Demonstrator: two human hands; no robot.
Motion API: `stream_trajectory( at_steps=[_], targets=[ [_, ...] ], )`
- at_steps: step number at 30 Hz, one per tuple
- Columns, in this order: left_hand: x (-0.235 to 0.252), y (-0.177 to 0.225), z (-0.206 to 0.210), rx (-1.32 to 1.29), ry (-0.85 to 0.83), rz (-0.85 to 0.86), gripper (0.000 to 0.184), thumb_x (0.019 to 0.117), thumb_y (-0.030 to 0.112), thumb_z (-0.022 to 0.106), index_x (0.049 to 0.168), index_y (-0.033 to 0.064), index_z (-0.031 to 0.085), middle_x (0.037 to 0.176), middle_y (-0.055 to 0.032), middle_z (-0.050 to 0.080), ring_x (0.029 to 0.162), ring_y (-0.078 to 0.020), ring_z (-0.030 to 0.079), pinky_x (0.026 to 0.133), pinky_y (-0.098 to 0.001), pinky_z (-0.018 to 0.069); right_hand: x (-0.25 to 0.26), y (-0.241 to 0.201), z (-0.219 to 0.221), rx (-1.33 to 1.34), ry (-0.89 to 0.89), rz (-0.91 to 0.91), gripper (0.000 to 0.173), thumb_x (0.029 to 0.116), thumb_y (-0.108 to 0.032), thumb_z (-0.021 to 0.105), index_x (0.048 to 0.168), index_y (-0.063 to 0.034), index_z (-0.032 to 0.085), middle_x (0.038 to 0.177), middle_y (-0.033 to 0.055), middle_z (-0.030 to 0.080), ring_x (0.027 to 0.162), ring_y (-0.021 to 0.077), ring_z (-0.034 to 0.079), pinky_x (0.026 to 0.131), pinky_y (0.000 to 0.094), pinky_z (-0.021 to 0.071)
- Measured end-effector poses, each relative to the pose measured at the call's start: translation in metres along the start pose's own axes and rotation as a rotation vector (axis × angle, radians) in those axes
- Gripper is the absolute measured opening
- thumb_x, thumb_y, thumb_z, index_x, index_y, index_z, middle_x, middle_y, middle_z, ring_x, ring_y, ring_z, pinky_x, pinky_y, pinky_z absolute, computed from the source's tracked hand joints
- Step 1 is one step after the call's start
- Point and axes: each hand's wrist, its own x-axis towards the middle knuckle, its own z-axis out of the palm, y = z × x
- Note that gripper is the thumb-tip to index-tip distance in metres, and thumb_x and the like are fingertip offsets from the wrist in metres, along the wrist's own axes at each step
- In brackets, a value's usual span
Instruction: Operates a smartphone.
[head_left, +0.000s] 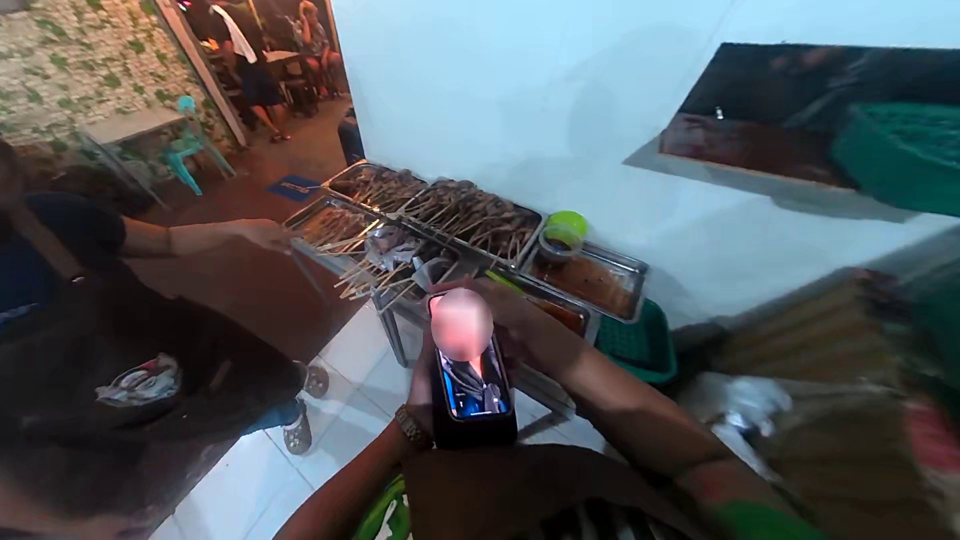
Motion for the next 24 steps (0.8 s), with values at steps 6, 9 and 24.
stream_trajectory(
  at_steps=[6, 9, 24],
  targets=[
    [-0.004, -0.001, -0.005, -0.16, -0.031, -0.07, 0.084, 0.0828, 0.078, 0.059, 0.135, 0.0113, 0.061, 0.126, -0.0233, 0.067, 0.116, -0.0395, 0.066, 0.099, -0.0538, 0.0548, -0.012, 0.035, -0.025, -0.525, 0.263, -0.314, 0.061, 0.1067, -0.047, 0.043, 0.153, -0.008, 0.045, 0.143, 0.0095, 0.06, 0.131, 0.0197, 0.057, 0.109, 0.0444, 0.0468],
    [-0.005, 0.006, -0.015, -0.073, 0.033, 0.044, 0.082, 0.0844, 0.079, 0.055, 0.133, 0.0133, 0.062, 0.124, -0.0176, 0.069, 0.116, -0.0322, 0.067, 0.1, -0.0501, 0.0548, -0.05, 0.052, -0.02, -0.619, 0.204, -0.662, 0.074, 0.1001, -0.073, 0.032, 0.13, -0.0118, 0.063, 0.13, 0.0058, 0.067, 0.13, 0.021, 0.057, 0.111, 0.0457, 0.0467],
    [0.011, 0.022, -0.011, -0.008, -0.009, 0.11, 0.071, 0.087, 0.073, 0.058, 0.128, 0.0166, 0.068, 0.123, -0.0122, 0.072, 0.116, -0.0253, 0.069, 0.099, -0.0461, 0.0565, -0.053, 0.059, -0.009, -0.9, 0.323, -0.704, 0.075, 0.1013, -0.067, 0.04, 0.143, -0.0063, 0.055, 0.141, 0.0113, 0.061, 0.139, 0.0271, 0.048, 0.117, 0.0455, 0.0386]
  ],
)
